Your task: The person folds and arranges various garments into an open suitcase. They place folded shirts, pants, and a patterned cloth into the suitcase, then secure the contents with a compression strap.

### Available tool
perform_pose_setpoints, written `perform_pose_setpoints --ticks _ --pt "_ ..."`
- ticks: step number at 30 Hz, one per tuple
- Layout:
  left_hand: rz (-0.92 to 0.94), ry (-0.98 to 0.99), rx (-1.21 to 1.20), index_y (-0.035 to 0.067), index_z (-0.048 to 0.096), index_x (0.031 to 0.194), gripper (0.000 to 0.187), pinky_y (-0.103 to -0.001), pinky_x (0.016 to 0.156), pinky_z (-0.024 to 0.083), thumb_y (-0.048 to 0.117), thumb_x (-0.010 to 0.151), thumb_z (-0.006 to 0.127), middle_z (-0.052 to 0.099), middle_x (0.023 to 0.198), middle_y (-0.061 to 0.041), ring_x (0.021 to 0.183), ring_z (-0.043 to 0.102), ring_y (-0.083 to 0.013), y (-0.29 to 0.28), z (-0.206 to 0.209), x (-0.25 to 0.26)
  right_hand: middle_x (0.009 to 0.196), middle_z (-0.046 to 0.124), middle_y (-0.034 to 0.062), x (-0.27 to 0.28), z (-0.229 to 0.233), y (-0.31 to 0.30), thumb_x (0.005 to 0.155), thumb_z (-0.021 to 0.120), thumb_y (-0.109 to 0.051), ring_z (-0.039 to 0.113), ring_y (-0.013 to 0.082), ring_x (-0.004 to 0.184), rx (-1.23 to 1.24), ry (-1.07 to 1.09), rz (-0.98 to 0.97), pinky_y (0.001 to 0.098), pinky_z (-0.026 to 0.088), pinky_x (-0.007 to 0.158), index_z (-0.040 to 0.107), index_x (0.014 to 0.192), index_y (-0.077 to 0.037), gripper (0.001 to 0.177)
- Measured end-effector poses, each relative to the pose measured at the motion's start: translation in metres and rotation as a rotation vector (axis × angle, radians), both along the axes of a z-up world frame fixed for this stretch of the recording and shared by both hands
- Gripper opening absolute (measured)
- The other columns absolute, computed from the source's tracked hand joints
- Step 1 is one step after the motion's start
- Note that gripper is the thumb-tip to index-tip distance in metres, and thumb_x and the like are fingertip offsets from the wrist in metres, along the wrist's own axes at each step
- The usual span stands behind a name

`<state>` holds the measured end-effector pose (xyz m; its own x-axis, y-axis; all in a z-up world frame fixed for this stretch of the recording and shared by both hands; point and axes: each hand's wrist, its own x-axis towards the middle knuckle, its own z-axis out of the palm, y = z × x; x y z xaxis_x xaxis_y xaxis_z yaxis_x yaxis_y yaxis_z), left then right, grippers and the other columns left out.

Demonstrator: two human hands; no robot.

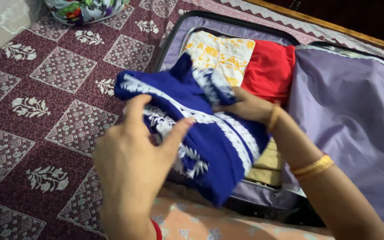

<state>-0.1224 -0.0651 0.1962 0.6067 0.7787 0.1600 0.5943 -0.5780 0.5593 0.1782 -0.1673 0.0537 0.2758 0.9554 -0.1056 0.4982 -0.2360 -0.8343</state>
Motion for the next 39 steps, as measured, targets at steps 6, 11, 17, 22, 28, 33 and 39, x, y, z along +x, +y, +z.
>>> perform_pose_setpoints --ticks 6,11,17,22,28,33,39 --pt "-0.186 -0.378 0.222 0.004 0.059 0.134 0.063 -0.045 0.068 0.055 0.04 0.086 0.079 0.074 0.095 -0.015 0.08 0.074 -0.0325 -0.003 -0.027 -0.003 0.114 0.07 0.0226 -0.018 -0.003 0.041 0.084 0.08 -0.054 0.067 0.038 0.109 -0.317 -0.74 -0.113 0.0456 0.052 0.095 0.065 0.125 -0.003 0.068" --pt "-0.375 -0.402 0.349 0.005 0.053 0.146 0.053 -0.054 0.117 0.033 0.027 0.099 0.064 0.059 0.143 -0.019 0.141 0.045 -0.0371 0.009 -0.109 0.09 0.144 0.057 0.0183 -0.062 -0.008 0.012 0.085 0.071 -0.022 0.058 0.0379 0.128 0.276 -0.794 -0.369 0.0476 0.05 0.102 0.057 0.143 -0.006 0.062" --pt "-0.482 -0.087 0.201 0.003 0.045 0.151 0.069 -0.059 0.122 0.011 0.05 0.1 0.05 0.041 0.157 -0.019 0.152 0.021 -0.0381 0.008 -0.194 0.145 0.156 0.048 0.0202 -0.03 -0.059 -0.006 0.101 0.056 -0.011 0.05 0.0331 0.14 0.26 -0.235 0.072 0.0446 0.042 0.111 0.049 0.147 -0.002 0.048" --pt "-0.463 0.047 0.133 0.004 0.044 0.15 0.074 -0.057 0.123 0.005 0.057 0.098 0.047 0.035 0.162 -0.016 0.155 0.016 -0.0353 0.012 -0.2 0.149 0.117 0.075 0.0133 0.081 -0.085 -0.02 0.1 0.06 -0.011 0.064 0.0219 0.088 0.108 0.187 -0.642 0.0379 0.052 0.078 0.072 0.126 -0.004 0.029" --pt "-0.459 0.077 0.074 0.006 0.042 0.151 0.076 -0.061 0.12 0.001 0.056 0.094 0.052 0.027 0.165 -0.014 0.154 0.011 -0.0356 0.011 -0.2 0.152 0.104 0.077 0.0068 0.176 -0.165 -0.002 0.089 0.067 -0.019 0.073 0.0171 0.09 0.317 0.756 -0.859 0.0288 0.057 0.075 0.069 0.112 -0.004 0.027" --pt "-0.46 0.032 0.063 0.006 0.043 0.152 0.076 -0.064 0.119 0.0 0.054 0.094 0.055 0.023 0.166 -0.015 0.154 0.01 -0.0376 0.014 -0.207 0.154 0.091 0.052 0.008 0.208 -0.189 0.038 0.096 0.08 -0.031 0.051 0.0227 0.073 0.286 0.68 -0.97 0.0359 0.042 0.061 0.056 0.104 -0.003 0.037" --pt "-0.466 0.013 0.054 0.007 0.046 0.15 0.074 -0.066 0.119 -0.001 0.052 0.093 0.057 0.022 0.167 -0.016 0.155 0.009 -0.0399 0.015 -0.209 0.155 0.101 0.074 0.0088 0.168 -0.163 0.084 0.079 0.08 -0.015 0.072 0.0253 0.087 0.52 0.682 -0.835 0.0372 0.059 0.075 0.067 0.112 0.002 0.039"
